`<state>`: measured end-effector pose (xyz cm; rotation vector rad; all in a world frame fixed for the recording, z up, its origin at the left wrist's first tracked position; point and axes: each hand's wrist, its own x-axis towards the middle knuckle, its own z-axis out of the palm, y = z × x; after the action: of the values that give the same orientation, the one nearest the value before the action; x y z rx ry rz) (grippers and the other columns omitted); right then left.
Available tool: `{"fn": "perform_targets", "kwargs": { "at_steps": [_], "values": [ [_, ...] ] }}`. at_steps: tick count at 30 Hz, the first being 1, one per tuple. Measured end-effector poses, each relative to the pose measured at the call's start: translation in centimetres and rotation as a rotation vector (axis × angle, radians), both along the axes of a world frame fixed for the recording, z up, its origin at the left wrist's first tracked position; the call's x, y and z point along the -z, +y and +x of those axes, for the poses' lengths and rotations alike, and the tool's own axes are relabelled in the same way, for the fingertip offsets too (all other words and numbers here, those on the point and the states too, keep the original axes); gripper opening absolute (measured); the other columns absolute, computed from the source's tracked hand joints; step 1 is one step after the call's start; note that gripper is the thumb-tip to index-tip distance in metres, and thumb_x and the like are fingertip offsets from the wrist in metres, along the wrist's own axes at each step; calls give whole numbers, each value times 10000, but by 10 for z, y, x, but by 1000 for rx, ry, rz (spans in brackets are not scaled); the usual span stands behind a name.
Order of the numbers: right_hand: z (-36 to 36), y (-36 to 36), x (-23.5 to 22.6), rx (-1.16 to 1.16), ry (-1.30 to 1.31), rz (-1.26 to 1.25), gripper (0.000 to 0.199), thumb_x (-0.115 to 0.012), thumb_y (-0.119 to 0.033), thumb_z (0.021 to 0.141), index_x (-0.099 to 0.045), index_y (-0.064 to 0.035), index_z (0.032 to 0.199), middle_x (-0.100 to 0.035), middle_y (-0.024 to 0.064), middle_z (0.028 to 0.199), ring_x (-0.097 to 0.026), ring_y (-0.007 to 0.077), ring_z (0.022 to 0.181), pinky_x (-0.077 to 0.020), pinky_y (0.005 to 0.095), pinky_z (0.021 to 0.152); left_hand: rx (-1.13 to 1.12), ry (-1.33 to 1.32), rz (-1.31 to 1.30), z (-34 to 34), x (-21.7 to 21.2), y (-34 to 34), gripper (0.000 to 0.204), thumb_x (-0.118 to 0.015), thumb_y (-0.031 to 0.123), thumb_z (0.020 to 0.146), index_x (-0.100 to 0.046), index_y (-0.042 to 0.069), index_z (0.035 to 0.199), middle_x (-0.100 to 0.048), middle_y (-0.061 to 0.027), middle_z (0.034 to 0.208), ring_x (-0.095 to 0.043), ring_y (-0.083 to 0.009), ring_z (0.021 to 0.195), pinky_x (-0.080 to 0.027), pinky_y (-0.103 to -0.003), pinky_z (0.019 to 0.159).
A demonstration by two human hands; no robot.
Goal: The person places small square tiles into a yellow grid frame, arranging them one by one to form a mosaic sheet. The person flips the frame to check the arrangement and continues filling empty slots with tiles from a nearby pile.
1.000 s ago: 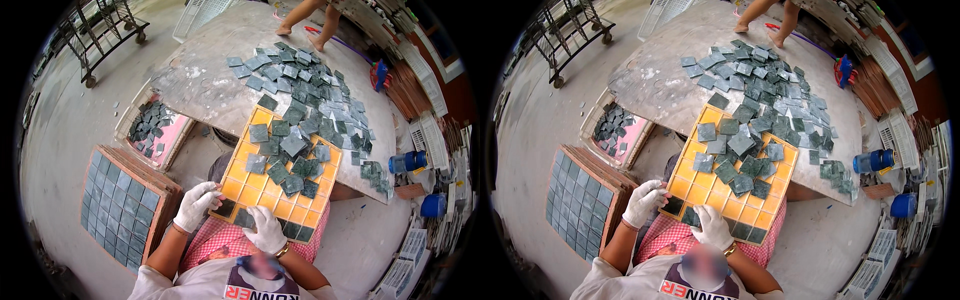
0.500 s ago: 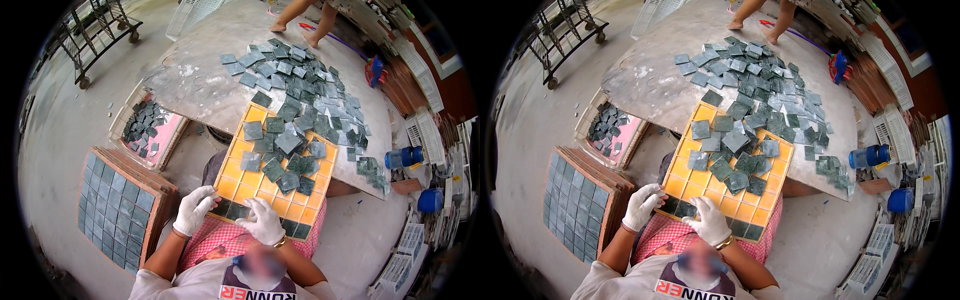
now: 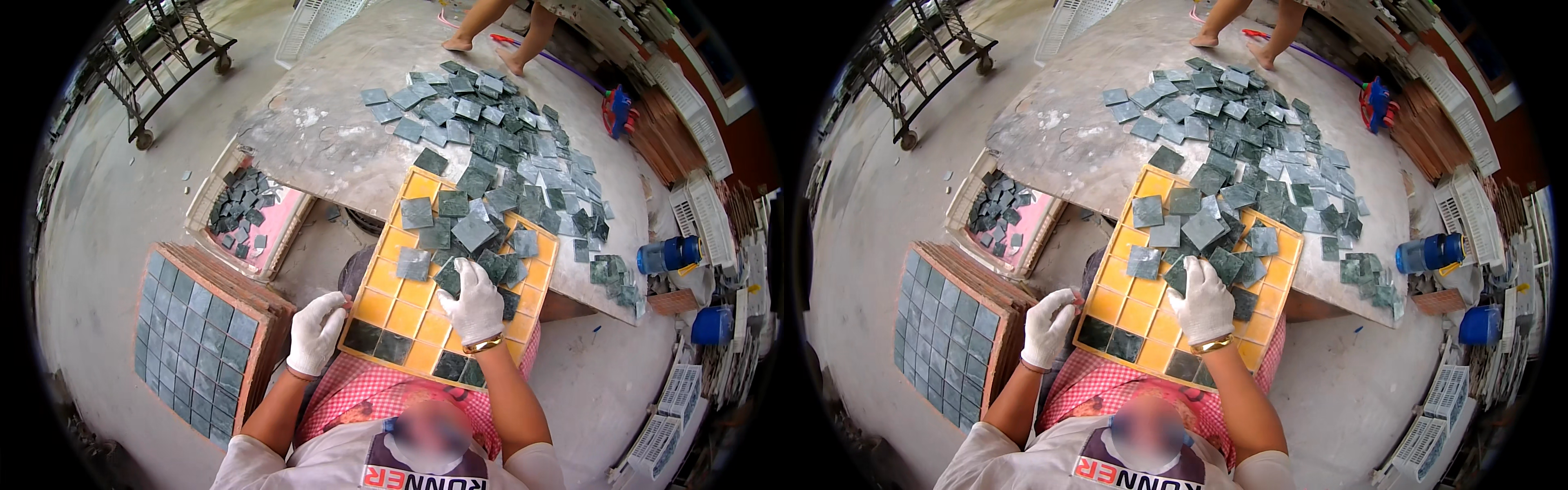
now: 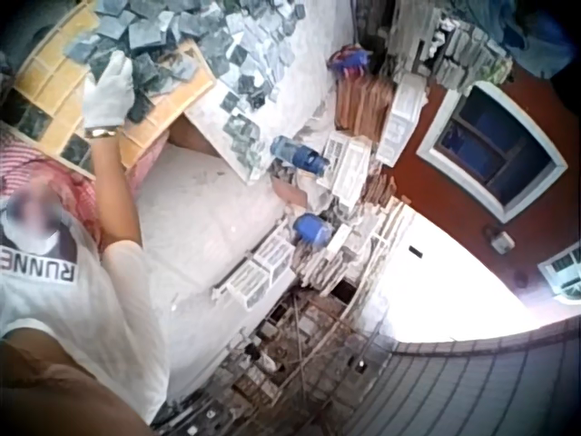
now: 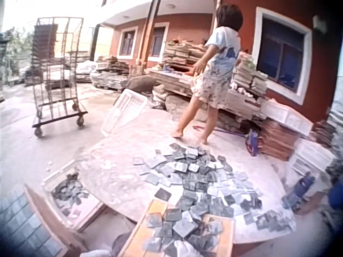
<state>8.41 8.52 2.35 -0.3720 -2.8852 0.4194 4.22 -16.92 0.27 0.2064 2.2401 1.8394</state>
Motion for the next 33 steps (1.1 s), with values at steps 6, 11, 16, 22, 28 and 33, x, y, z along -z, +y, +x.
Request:
{"fn": "perform_targets", "kwargs": {
  "at_steps": [6, 11, 16, 22, 28, 33],
  "values": [
    [31, -15, -10, -139, 18, -31, 756, -809, -263, 617, -460, -80, 1262, -482, 126, 1242, -568, 309, 1008, -496, 386, 836, 86, 224, -198, 4, 0, 3, 171, -599, -5, 797, -632, -4, 965, -658, -142, 889, -660, -230, 816, -505, -285, 732],
    [57, -53, 6, -381, 92, 9, 794, -719, -536, 634, -483, -109, 1261, -424, 131, 1294, -401, 314, 1187, -362, 458, 981, 47, 171, -170, 2, -6, 11, 196, -589, -1, 802, -628, 12, 994, -645, -134, 871, -634, -213, 750, -493, -279, 697],
    [53, -48, 26, -399, 135, 90, 646, -697, -532, 667, -571, -152, 1173, -449, 72, 1265, -376, 284, 1201, -339, 474, 969, 49, 170, -133, -1, -9, 10, 190, -586, 3, 811, -631, 11, 996, -647, -126, 873, -637, -199, 748, -494, -274, 692],
    [40, -41, 24, -312, 292, -14, 358, -688, -182, 774, -596, -93, 1108, -568, 35, 1101, -518, 219, 1034, -436, 362, 857, 10, 129, -69, 7, 4, 3, 164, -583, 2, 822, -635, -4, 978, -659, -124, 887, -649, -181, 798, -499, -264, 719],
    [33, -16, 8, -108, 300, 6, 526, -773, -197, 694, -569, -13, 1143, -571, 125, 1131, -560, 296, 979, -482, 387, 826, 27, 121, -70, 6, 10, -5, 166, -587, 6, 825, -634, -7, 983, -661, -127, 889, -650, -188, 805, -498, -264, 729],
    [12, -9, -15, -145, -123, 6, 630, -799, -319, 631, -576, -28, 1143, -576, 98, 1105, -551, 277, 972, -477, 371, 851, 55, 118, -98, 7, 5, 4, 168, -581, 5, 829, -634, -5, 988, -661, -130, 896, -650, -191, 814, -498, -270, 739]
  ]
}}
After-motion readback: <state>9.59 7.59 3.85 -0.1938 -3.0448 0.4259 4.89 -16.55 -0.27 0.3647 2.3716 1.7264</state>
